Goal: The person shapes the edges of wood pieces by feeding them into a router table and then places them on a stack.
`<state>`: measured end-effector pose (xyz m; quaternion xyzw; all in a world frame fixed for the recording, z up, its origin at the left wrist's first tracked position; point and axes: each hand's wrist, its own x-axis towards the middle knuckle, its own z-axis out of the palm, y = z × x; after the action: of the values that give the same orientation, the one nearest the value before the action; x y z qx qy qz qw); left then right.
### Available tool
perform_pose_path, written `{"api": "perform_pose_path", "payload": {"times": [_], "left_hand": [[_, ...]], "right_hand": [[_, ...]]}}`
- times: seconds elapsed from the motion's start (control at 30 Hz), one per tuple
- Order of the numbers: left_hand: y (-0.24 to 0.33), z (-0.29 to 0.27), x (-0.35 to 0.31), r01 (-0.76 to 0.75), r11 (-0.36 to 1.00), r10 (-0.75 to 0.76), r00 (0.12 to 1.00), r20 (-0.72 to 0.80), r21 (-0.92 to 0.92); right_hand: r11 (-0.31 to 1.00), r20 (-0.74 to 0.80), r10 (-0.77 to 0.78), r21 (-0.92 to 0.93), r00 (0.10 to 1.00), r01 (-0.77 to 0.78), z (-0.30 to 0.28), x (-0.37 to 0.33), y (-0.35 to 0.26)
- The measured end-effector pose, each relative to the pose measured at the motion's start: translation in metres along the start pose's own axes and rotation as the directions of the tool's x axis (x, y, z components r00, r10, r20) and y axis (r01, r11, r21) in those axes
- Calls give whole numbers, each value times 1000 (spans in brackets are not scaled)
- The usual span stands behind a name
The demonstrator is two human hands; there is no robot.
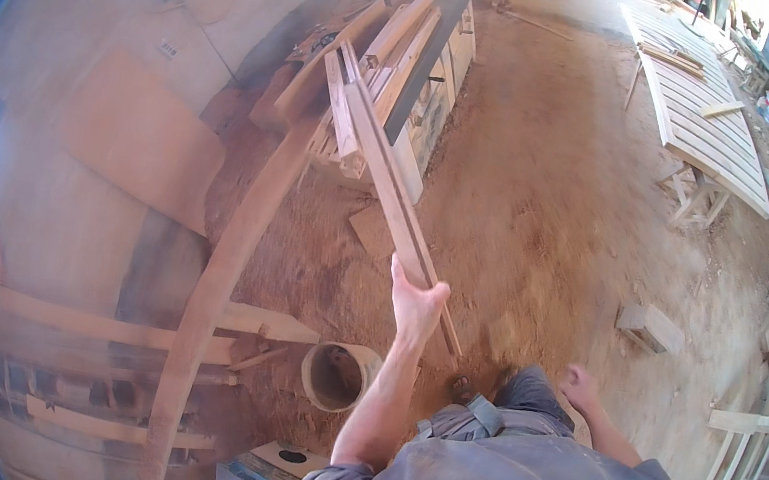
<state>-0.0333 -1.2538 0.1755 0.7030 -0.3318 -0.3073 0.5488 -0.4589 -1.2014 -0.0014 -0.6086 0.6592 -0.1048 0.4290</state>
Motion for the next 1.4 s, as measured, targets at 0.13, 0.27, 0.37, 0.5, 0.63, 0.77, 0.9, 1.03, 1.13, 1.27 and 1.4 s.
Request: {"api": "perform_pose_path", "payload": {"times": [0.13, 0.27, 0.37, 0.5, 0.63, 0.77, 0.9, 1.03, 1.13, 1.27, 1.4], "left_hand": [[45, 21, 146, 9, 997, -13, 999, 46, 80], [78, 65, 307, -86, 950, 88, 996, 7, 301], [60, 71, 415, -104, 883, 120, 993, -6, 457], [26, 34, 501, 15, 746, 115, 982, -151, 666], [2, 82, 551, 135, 597, 97, 966, -238, 791], [-35, 122, 595, 188, 486, 105, 957, -271, 854], [-41, 141, 633, 251, 384, 120, 941, -318, 888], [-35, 190, 655, 182, 354, 218, 938, -270, 918], [9, 239, 700, -97, 333, 488, 869, -83, 938], [93, 405, 738, -666, 380, 582, 712, 394, 642], [136, 583, 779, -828, 451, 542, 550, 635, 332]], "right_hand": [[989, 17, 46, 138, 999, -48, -8, -9, 146], [883, 196, 467, -150, 862, -445, -22, 12, 148], [839, 212, 513, -331, 832, -433, -60, 55, 136], [852, 194, 371, -459, 908, -250, -87, 205, 48], [996, -253, 87, 39, 964, -80, -188, 329, -128], [973, -378, 208, 179, 902, -149, -244, 402, -196], [913, -422, 371, 4, 827, -407, -198, 431, -154], [868, -111, 444, -193, 889, -458, -126, 370, -38], [768, 101, 640, -86, 762, -634, -92, 379, -74], [703, 270, 694, -55, 667, -710, -93, 459, -98], [805, 86, 577, 103, 812, -584, -163, 601, -71]]}}
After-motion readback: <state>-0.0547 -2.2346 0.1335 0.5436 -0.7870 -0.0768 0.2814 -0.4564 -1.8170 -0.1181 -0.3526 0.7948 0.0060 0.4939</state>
